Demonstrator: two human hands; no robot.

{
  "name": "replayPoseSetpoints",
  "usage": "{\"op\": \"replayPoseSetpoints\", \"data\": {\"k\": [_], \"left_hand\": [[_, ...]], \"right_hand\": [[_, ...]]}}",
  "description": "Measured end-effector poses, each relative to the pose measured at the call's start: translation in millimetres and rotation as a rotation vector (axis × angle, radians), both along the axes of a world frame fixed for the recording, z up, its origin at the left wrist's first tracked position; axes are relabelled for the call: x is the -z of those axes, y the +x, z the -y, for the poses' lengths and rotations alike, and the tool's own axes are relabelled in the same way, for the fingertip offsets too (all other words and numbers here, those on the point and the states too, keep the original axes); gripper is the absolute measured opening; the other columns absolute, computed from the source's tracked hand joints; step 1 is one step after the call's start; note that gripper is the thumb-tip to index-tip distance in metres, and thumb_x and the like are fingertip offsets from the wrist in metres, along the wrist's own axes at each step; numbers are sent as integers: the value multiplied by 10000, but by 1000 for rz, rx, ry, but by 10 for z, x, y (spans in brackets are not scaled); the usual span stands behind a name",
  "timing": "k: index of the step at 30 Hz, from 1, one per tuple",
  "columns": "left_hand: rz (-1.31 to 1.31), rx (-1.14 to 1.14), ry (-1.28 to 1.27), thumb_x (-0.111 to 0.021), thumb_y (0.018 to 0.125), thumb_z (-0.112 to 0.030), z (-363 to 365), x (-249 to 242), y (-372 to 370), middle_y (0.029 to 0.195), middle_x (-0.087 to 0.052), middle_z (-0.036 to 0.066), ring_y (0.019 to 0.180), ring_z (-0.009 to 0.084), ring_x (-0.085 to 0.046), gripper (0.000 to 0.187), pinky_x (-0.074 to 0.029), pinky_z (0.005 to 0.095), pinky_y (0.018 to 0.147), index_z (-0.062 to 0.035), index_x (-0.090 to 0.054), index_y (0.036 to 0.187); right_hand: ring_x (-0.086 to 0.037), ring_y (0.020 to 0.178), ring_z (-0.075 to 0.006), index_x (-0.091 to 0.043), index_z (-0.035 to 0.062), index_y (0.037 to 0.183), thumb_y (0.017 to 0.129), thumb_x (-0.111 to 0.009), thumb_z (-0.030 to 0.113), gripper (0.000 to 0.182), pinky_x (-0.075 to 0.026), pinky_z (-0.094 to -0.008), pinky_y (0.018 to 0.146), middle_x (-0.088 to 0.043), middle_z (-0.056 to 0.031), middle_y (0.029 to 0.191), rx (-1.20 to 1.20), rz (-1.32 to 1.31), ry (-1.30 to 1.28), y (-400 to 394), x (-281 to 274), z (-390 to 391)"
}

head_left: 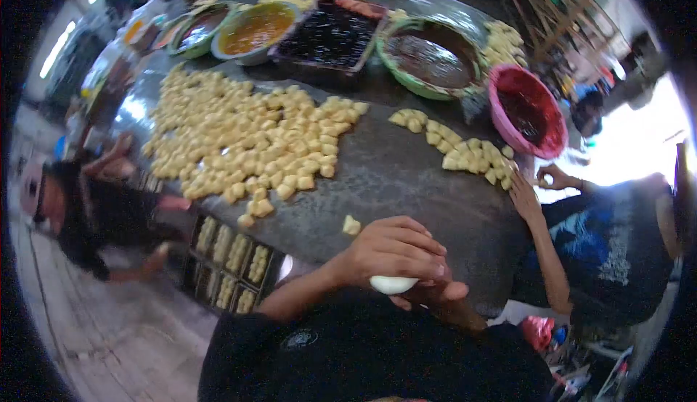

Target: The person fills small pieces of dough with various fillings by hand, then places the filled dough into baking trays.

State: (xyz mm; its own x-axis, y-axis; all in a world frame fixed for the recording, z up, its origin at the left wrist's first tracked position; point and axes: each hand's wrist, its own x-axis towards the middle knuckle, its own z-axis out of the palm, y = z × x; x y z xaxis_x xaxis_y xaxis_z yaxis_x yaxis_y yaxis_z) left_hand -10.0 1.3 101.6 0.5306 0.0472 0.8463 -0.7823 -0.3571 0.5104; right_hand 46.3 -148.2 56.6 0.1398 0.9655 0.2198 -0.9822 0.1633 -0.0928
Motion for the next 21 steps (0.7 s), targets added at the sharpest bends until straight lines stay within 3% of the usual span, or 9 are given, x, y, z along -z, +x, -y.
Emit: {"op": "replayPoseSetpoints", "data": {"k": [1,5,6,7,8,10,15,18,21], "left_hand": [[-7,75,64,-743,806,-425,-58,83,51,1174,-665,120,1151,303,-617,525,-493,454,912,-76,-638,1183],[-337,24,-710,-745,804,-432,-36,326,122,1438,-456,149,1307,356,-454,681,-414,471,1009,-87,-515,1345],[-462,-76,-645,-753,801,-418,-212,541,47,1482,-399,149,1327,377,-415,725,-390,465,1036,-95,-475,1387],[-660,-336,-289,-746,812,-375,-358,764,-30,1444,-433,148,1291,385,-440,682,-401,464,1023,-102,-482,1378],[-838,-589,87,-739,824,-332,-476,966,-108,1405,-467,148,1254,393,-465,641,-412,463,1009,-109,-488,1370],[-1024,-661,253,-723,834,-259,-528,1227,-288,1316,-522,151,1177,378,-519,529,-447,461,961,-99,-542,1306],[-1193,-449,46,-689,854,-185,-504,1646,-586,1023,-626,135,962,334,-616,300,-510,449,818,-46,-645,1116],[-1109,-430,-219,-658,901,-199,-459,1623,-577,880,-626,107,904,282,-633,242,-514,418,772,-21,-659,1066],[-975,-357,-791,-629,943,-204,-459,1573,-643,790,-585,62,813,210,-612,212,-507,388,727,-23,-654,1051]], "right_hand": [[-661,934,-254,-562,-5,1173,789,-773,211,489,-580,-352,720,-622,-148,1113,59,-51,195,-85,64,-183],[-676,876,-261,-631,-46,1112,759,-794,163,441,-580,-372,690,-651,-183,1112,386,660,-22,869,-235,-483],[-680,863,-261,-644,-52,1102,783,-776,151,401,-580,-369,682,-668,-191,1088,453,864,-131,1213,-293,-572],[-654,758,-217,-659,1,1036,827,-752,141,268,-567,-323,635,-677,-118,933,728,855,-345,1438,-457,-848],[-622,723,-155,-685,4,1024,831,-740,143,244,-519,-281,633,-678,-74,860,835,1259,-540,1948,-413,-1110],[-606,730,-76,-719,2,1013,823,-707,147,240,-488,-245,661,-700,-36,813,971,1722,-722,2922,-191,-1728],[-700,831,-292,-730,55,1024,751,-652,130,294,-542,-389,777,-726,-162,931,466,2771,-779,4091,640,-2935],[-678,891,-382,-728,83,1064,717,-604,85,368,-532,-449,817,-699,-200,976,50,2911,-752,4110,797,-3331],[-671,722,-266,-735,58,1013,718,-621,59,316,-531,-401,662,-720,-152,856,-135,2608,-714,4006,679,-3411]]}}
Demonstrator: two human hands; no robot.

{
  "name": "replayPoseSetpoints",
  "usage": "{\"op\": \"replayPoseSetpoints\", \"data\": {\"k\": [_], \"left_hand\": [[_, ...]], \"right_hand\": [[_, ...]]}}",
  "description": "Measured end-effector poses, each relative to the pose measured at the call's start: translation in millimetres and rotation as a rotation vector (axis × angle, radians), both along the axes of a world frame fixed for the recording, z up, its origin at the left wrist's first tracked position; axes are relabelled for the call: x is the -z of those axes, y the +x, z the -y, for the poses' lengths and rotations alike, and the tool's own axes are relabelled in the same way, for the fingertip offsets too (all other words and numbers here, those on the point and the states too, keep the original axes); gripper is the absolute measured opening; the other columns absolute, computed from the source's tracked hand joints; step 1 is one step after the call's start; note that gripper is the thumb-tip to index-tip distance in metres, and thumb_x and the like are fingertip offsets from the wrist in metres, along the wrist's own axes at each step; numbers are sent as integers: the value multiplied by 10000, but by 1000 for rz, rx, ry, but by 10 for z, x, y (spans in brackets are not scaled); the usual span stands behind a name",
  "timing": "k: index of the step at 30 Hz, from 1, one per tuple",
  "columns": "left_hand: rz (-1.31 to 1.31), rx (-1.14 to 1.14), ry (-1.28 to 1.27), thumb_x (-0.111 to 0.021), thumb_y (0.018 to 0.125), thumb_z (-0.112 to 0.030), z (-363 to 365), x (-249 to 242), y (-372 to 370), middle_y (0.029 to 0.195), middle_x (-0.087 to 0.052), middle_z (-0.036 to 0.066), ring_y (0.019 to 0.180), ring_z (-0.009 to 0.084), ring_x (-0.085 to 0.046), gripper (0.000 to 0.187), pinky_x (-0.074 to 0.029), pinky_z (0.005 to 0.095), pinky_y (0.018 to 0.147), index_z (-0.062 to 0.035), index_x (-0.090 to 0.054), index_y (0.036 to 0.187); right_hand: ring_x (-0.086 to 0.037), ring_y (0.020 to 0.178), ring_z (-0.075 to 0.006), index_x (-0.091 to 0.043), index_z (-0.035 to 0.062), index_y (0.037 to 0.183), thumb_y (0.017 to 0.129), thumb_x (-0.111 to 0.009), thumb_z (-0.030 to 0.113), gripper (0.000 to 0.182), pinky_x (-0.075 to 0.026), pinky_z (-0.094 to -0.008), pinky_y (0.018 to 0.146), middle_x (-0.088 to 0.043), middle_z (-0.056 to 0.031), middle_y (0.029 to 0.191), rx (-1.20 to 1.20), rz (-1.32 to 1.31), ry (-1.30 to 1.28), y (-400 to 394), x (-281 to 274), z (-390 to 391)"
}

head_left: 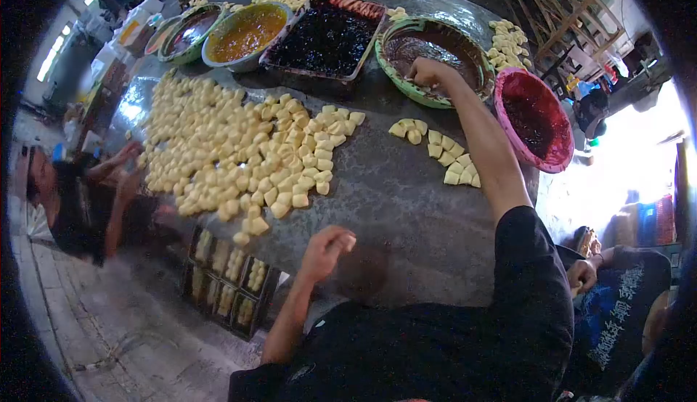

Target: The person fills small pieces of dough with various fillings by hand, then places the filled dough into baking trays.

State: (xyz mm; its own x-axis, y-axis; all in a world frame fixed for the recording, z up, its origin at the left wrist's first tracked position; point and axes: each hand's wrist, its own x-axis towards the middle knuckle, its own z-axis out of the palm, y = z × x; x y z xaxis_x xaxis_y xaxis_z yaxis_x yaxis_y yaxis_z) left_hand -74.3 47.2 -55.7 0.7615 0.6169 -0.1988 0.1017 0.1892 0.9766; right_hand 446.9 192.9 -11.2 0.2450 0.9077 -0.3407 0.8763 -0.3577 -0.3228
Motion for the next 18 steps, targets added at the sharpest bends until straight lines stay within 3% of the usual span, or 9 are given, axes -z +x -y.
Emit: {"op": "replayPoseSetpoints", "data": {"k": [2,4,9,10,11,12,14,15,18], "left_hand": [[260,-206,-451,-608,966,-202,-45,206,-89,760,-552,27,716,157,-582,190,-510,359,670,-29,-655,1026],[499,-339,-671,-592,974,-198,-14,95,-4,754,-522,9,650,116,-530,185,-512,324,618,-46,-627,1074],[361,-229,-439,-538,1001,-235,-139,-450,-8,815,-570,17,701,107,-585,358,-536,288,583,-64,-491,1312],[317,-229,-356,-535,1002,-237,-134,-612,31,853,-586,29,736,120,-609,405,-543,291,590,-68,-450,1360],[274,-237,-275,-531,1003,-239,-133,-761,55,891,-603,41,771,132,-632,455,-549,294,598,-72,-409,1408],[332,-220,-300,-563,993,-232,-154,-885,54,1076,-619,61,889,185,-661,496,-544,318,704,-59,-409,1432],[406,-269,-152,-551,997,-209,-196,-844,55,1149,-611,75,926,187,-656,445,-539,305,759,-34,-456,1395],[433,-298,-80,-544,1000,-198,-207,-833,22,1186,-608,82,944,189,-653,422,-537,299,787,-21,-479,1377],[526,-253,-325,-565,992,-192,-215,-535,-332,1138,-647,90,978,178,-641,311,-517,307,852,-10,-580,1244]], "right_hand": [[-594,626,-160,-734,61,1028,762,-620,64,290,-485,-355,544,-693,-74,771,12,-163,9,-100,-260,128],[-587,615,-156,-722,72,1066,783,-600,69,308,-477,-353,533,-680,-60,770,8,-199,46,51,-77,162],[-575,650,-126,-701,25,1009,812,-595,85,231,-467,-309,567,-655,-31,788,102,-464,293,-459,-741,603],[-594,707,-108,-668,-1,977,799,-602,66,201,-463,-276,612,-667,-49,802,112,-781,307,-607,-736,665],[-613,766,-106,-649,6,976,779,-614,54,206,-482,-273,679,-682,-56,863,73,-738,289,-1088,-1095,829],[-622,818,-113,-642,36,990,822,-635,92,177,-490,-271,735,-686,-46,932,-97,-1103,361,-1175,-796,789],[-622,831,-118,-635,44,1047,872,-653,156,209,-493,-260,757,-679,-41,984,-87,-1114,353,-2043,-949,1104],[-638,912,-142,-618,55,1077,873,-694,229,279,-516,-275,796,-674,-62,1003,-100,-1314,365,-2603,-1105,1359],[-648,920,-140,-571,24,1183,864,-712,248,414,-522,-289,784,-666,-54,1045,67,-1486,190,-3570,-909,1787]]}}
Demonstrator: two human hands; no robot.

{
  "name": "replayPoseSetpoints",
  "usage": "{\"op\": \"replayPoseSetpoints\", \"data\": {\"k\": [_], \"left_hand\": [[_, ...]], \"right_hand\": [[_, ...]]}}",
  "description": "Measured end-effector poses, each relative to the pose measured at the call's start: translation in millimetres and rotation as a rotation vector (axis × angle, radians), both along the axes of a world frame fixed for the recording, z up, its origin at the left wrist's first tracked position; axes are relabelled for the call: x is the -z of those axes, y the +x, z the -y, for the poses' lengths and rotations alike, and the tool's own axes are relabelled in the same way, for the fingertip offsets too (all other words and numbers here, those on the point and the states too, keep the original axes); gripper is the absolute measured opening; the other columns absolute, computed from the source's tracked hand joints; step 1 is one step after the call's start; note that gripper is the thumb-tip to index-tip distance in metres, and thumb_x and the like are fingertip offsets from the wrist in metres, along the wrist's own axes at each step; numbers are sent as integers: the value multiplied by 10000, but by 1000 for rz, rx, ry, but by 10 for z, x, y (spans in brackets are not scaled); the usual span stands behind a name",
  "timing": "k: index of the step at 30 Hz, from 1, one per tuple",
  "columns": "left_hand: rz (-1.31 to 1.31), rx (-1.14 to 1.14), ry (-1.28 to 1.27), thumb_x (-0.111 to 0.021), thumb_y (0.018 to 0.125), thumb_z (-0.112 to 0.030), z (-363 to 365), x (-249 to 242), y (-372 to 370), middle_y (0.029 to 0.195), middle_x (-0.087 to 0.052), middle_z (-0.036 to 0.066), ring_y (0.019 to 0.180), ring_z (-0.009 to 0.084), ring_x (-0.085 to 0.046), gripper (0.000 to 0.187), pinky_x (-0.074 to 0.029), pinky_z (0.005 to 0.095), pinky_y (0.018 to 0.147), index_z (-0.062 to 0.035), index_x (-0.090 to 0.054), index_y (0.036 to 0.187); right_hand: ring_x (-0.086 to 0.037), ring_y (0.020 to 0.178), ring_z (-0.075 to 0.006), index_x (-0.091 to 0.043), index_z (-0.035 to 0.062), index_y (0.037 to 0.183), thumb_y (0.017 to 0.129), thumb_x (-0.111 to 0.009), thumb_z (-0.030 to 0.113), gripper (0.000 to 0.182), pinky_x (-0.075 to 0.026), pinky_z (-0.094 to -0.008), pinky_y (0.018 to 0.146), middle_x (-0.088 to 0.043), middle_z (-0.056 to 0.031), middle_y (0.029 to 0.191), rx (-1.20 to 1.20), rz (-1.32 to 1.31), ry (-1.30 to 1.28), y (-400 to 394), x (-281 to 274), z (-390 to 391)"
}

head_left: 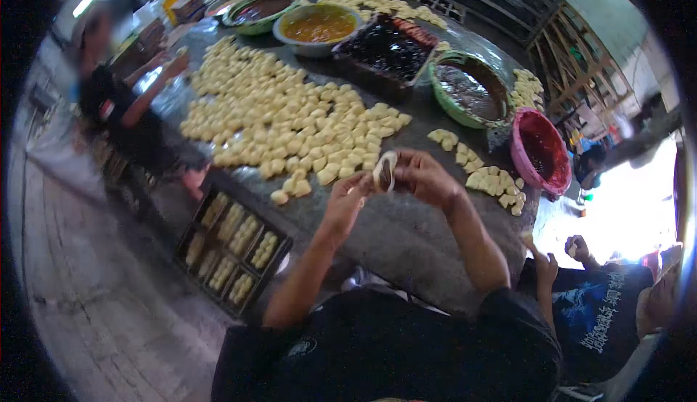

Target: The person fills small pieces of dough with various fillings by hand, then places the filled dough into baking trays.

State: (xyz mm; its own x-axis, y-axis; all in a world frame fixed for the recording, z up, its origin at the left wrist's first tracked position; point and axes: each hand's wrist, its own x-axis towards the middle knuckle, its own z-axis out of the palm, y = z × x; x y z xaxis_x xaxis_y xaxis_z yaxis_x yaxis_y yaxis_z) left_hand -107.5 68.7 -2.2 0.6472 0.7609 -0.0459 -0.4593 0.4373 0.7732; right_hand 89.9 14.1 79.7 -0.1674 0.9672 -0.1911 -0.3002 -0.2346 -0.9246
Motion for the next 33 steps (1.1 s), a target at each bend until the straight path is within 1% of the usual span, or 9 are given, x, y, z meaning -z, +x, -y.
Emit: {"op": "replayPoseSetpoints", "data": {"k": [3,6,10,14,17,21,24,29,33], "left_hand": [[196,-8,-229,-600,976,-217,221,-45,-583,1024,-675,76,926,151,-651,246,-537,293,805,-19,-611,1122],[160,-100,-378,-570,992,-255,441,-2,-1142,1010,-665,79,893,150,-662,252,-566,260,750,-25,-604,1087],[159,-149,-476,-596,975,-214,615,-197,-1758,1046,-667,83,912,155,-664,249,-579,266,772,-24,-601,1137],[-235,-97,-15,-676,870,-45,816,-481,-2251,1115,-673,123,954,199,-668,330,-542,271,813,16,-622,1189],[-550,-406,838,-698,839,-42,1018,-771,-2601,1079,-683,134,948,234,-670,259,-526,306,826,15,-676,1091],[-235,-439,844,-660,842,5,1226,-726,-3003,1011,-699,127,915,241,-675,162,-528,327,808,-5,-703,998],[-155,-545,1096,-678,835,-6,1236,-936,-3227,930,-700,113,842,212,-665,131,-519,307,725,-14,-702,964],[-251,-785,723,-750,789,-57,1387,-1178,-3526,880,-674,60,821,153,-622,130,-486,276,664,-41,-700,908],[-210,-680,911,-801,741,-96,1299,-1170,-3664,957,-693,96,881,218,-657,186,-527,313,755,-45,-721,902]], "right_hand": [[-636,999,-157,-525,16,1273,895,-647,144,418,-535,-307,789,-646,-80,1126,-3,-232,-116,-592,218,305],[-642,1032,-179,-547,-3,1254,888,-660,114,400,-564,-284,738,-638,-121,1174,169,68,-26,-1318,301,564],[-649,1026,-306,-623,17,1168,860,-662,28,311,-543,-343,836,-619,-147,1148,200,935,656,-1999,326,711],[-651,872,-222,-645,-16,1026,896,-656,72,157,-537,-308,704,-600,-117,994,258,778,598,-2420,270,778],[-630,821,-159,-635,-11,969,919,-661,129,151,-518,-272,636,-572,-65,956,170,171,281,-2790,154,915],[-584,735,-108,-581,22,865,920,-681,218,226,-514,-240,563,-526,-27,911,285,-439,184,-3451,-194,1032],[-578,725,-100,-559,49,831,890,-715,207,230,-514,-232,536,-538,-38,923,239,-363,316,-3731,-291,982],[-573,824,-164,-593,31,871,876,-679,88,102,-518,-299,684,-554,-85,961,215,512,1095,-3972,-614,1045],[-576,909,-193,-576,35,995,844,-710,75,206,-496,-301,755,-569,-85,1012,438,173,771,-4172,-423,1064]]}}
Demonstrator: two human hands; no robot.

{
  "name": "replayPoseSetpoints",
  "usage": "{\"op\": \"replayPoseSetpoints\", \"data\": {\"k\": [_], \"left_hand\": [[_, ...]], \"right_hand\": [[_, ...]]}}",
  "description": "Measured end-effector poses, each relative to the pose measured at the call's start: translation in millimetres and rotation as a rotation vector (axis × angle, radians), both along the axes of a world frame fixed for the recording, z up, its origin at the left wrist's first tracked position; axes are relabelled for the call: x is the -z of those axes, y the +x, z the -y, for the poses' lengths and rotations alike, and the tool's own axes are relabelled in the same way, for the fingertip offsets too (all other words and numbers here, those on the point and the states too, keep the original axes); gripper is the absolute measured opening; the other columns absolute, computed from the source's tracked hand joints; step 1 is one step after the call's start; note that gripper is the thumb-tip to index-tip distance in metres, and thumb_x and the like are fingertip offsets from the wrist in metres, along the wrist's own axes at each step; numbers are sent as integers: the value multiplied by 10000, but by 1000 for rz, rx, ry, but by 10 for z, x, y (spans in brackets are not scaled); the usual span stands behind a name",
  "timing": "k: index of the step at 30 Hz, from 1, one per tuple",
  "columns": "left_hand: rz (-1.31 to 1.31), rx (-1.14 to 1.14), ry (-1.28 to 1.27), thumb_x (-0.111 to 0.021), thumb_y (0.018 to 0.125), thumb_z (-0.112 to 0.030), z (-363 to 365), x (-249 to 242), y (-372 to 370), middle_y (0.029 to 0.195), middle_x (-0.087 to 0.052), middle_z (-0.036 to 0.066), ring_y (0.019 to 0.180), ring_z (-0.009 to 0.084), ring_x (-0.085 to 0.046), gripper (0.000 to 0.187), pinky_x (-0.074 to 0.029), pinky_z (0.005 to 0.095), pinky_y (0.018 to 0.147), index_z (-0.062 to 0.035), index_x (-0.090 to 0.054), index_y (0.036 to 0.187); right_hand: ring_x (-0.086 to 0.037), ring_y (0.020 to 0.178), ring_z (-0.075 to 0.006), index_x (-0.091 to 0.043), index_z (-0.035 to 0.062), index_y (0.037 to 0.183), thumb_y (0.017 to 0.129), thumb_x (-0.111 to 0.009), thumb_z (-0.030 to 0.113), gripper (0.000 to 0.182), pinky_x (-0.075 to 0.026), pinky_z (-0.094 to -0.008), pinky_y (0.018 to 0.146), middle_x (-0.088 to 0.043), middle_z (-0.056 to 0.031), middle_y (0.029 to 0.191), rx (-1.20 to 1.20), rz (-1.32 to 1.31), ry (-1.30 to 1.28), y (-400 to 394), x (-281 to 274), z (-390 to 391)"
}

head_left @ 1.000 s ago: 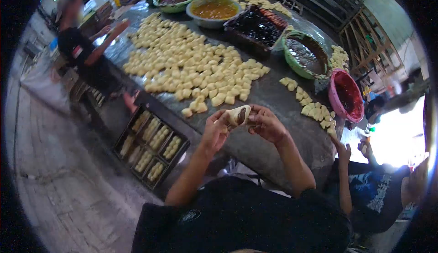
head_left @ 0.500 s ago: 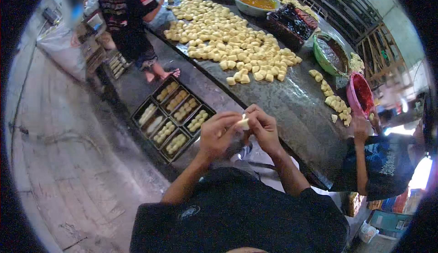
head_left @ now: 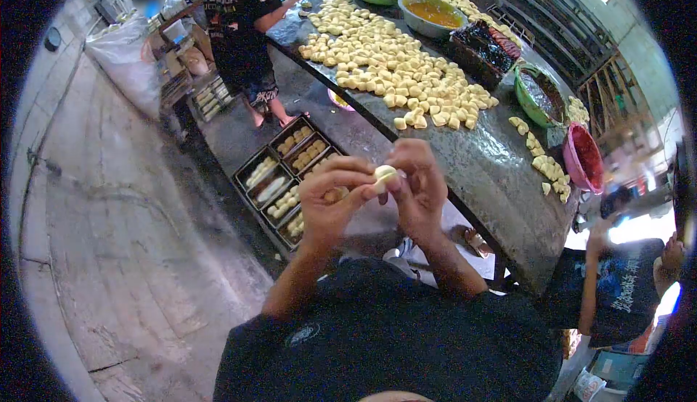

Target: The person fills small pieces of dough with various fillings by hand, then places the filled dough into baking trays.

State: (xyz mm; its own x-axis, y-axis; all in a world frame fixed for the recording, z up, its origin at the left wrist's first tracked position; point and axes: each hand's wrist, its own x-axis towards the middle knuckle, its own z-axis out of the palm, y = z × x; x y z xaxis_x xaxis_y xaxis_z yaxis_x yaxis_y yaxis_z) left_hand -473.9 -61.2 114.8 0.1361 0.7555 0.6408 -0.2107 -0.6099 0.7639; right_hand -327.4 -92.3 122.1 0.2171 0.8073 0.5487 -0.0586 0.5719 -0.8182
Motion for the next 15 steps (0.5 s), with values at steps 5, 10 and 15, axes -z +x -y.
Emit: {"op": "replayPoseSetpoints", "data": {"k": [5,10,15], "left_hand": [[-172,-22,472,-813,695,-111,71,26,-31,1044,-718,101,931,272,-668,285,-541,365,804,-56,-750,968],[-184,-45,407,-768,714,-89,20,90,99,845,-680,65,754,208,-615,240,-497,314,661,-32,-742,946],[-25,-59,36,-767,757,-97,83,-27,495,728,-603,53,665,162,-566,220,-430,288,582,-12,-719,955]], "right_hand": [[-536,491,-96,-560,116,930,929,-667,276,193,-407,-220,353,-584,3,735,-437,-577,-591,33,87,93],[-576,577,-110,-613,85,904,874,-731,200,167,-450,-221,439,-600,-26,820,-350,-506,-463,93,110,242],[-604,811,-136,-650,-2,888,825,-754,71,142,-515,-240,621,-567,-77,939,47,307,10,352,-82,382]]}}
